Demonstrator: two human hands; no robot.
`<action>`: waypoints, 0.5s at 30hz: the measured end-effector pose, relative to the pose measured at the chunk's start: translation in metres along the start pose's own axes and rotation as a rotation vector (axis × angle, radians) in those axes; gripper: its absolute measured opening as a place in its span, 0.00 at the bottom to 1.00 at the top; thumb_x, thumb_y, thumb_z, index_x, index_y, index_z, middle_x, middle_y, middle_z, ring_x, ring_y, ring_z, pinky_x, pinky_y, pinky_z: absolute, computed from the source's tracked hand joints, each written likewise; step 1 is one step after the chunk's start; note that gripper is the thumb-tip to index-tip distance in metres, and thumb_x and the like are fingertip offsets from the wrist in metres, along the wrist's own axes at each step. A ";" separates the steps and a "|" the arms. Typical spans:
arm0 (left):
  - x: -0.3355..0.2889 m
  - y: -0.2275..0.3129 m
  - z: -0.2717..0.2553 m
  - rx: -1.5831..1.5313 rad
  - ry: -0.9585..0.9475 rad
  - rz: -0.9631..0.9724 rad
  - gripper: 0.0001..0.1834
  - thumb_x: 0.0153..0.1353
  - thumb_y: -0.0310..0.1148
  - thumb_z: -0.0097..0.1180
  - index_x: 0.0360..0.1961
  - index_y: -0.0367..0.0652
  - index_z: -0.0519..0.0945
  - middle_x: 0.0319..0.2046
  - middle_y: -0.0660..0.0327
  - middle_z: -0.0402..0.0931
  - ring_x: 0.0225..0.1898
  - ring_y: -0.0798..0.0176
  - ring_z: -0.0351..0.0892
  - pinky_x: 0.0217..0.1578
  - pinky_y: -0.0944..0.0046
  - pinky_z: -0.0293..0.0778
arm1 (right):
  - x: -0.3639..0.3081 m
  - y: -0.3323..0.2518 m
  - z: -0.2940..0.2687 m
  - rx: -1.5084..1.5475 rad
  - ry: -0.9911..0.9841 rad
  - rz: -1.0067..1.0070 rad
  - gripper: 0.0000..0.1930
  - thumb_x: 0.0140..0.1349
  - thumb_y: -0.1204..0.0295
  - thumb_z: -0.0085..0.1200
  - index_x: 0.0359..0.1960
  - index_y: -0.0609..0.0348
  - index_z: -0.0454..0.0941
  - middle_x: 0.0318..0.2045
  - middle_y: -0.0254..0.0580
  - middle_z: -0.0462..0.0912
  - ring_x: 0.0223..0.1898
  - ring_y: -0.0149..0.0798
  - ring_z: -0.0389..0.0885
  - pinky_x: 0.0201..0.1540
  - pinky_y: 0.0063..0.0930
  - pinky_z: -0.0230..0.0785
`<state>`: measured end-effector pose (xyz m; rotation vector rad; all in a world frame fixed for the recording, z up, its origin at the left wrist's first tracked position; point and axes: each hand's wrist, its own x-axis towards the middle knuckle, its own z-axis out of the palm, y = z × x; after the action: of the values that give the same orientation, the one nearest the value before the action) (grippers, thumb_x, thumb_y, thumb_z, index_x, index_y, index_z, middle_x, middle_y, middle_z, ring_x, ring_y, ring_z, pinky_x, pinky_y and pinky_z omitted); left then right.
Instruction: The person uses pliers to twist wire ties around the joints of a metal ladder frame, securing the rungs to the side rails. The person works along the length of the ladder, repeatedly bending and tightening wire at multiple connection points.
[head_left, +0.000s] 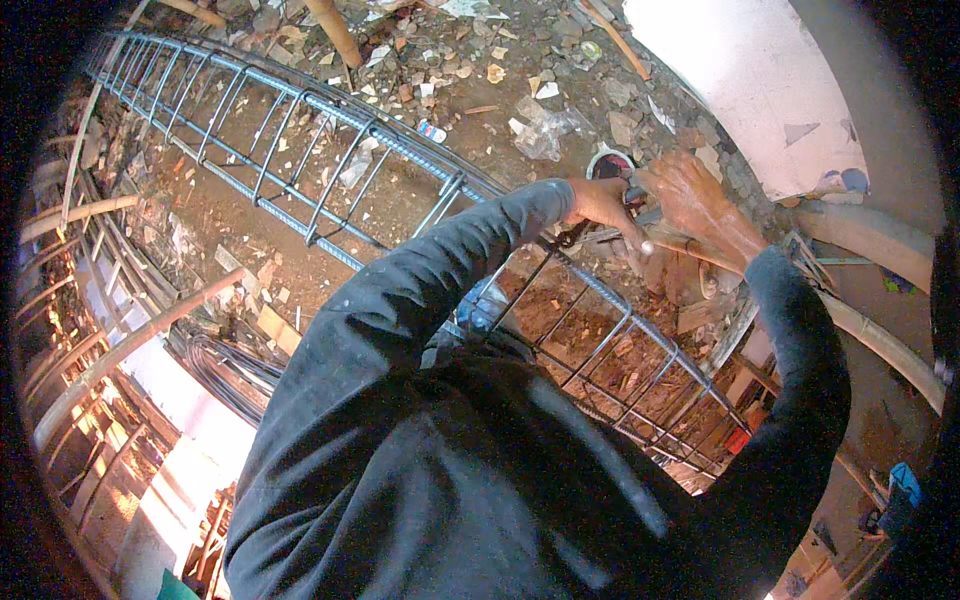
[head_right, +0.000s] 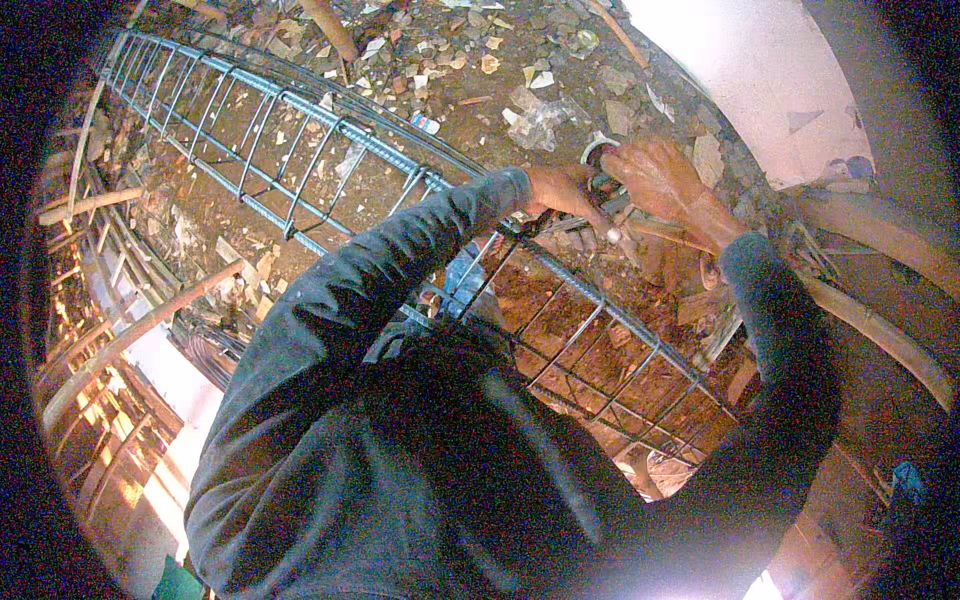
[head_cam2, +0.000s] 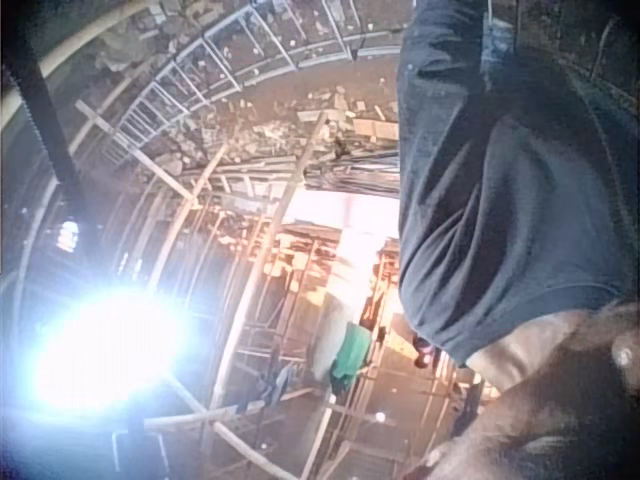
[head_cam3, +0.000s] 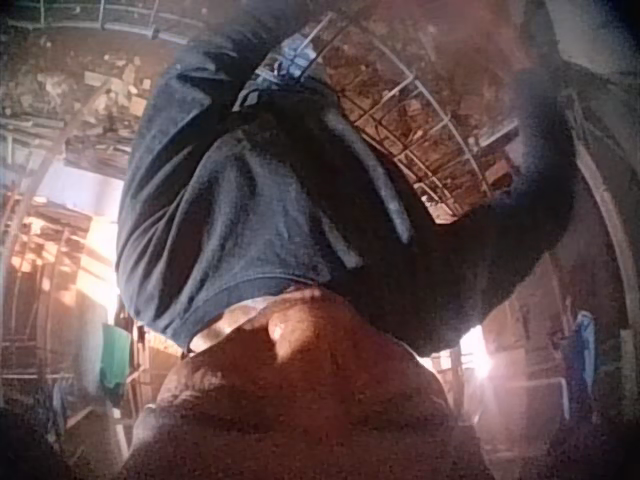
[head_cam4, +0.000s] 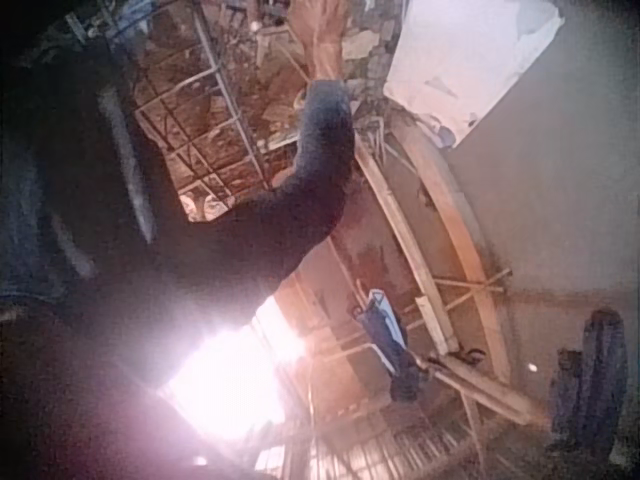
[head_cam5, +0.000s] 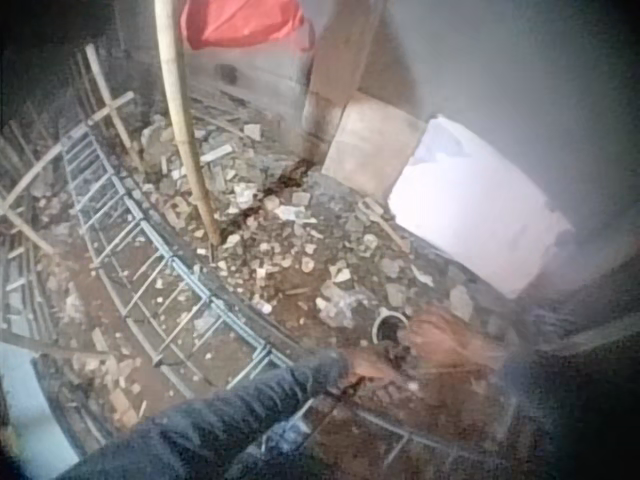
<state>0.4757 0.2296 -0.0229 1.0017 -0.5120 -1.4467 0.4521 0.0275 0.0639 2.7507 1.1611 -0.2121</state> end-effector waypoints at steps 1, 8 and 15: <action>0.000 0.001 0.000 0.116 0.093 0.023 0.38 0.44 0.44 0.83 0.53 0.36 0.80 0.42 0.51 0.84 0.42 0.55 0.84 0.44 0.56 0.83 | 0.000 0.002 0.001 0.073 -0.079 0.022 0.07 0.59 0.71 0.57 0.39 0.56 0.81 0.34 0.48 0.85 0.37 0.54 0.86 0.41 0.49 0.78; 0.001 0.010 0.017 0.615 0.174 -0.046 0.49 0.36 0.59 0.82 0.47 0.24 0.79 0.45 0.42 0.82 0.47 0.49 0.82 0.47 0.51 0.78 | 0.020 0.013 -0.009 0.213 -0.897 0.149 0.12 0.48 0.66 0.68 0.30 0.63 0.87 0.29 0.52 0.87 0.30 0.53 0.88 0.32 0.49 0.79; 0.019 -0.005 0.031 0.743 0.339 0.092 0.36 0.35 0.57 0.82 0.24 0.29 0.85 0.22 0.49 0.84 0.24 0.51 0.85 0.29 0.53 0.80 | 0.044 0.006 -0.052 0.307 -1.127 0.343 0.25 0.34 0.59 0.76 0.31 0.66 0.86 0.23 0.50 0.84 0.28 0.52 0.85 0.30 0.46 0.75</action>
<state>0.4502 0.2045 -0.0162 1.7444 -0.8552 -0.9702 0.4904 0.0638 0.1075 2.2683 0.3461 -1.6912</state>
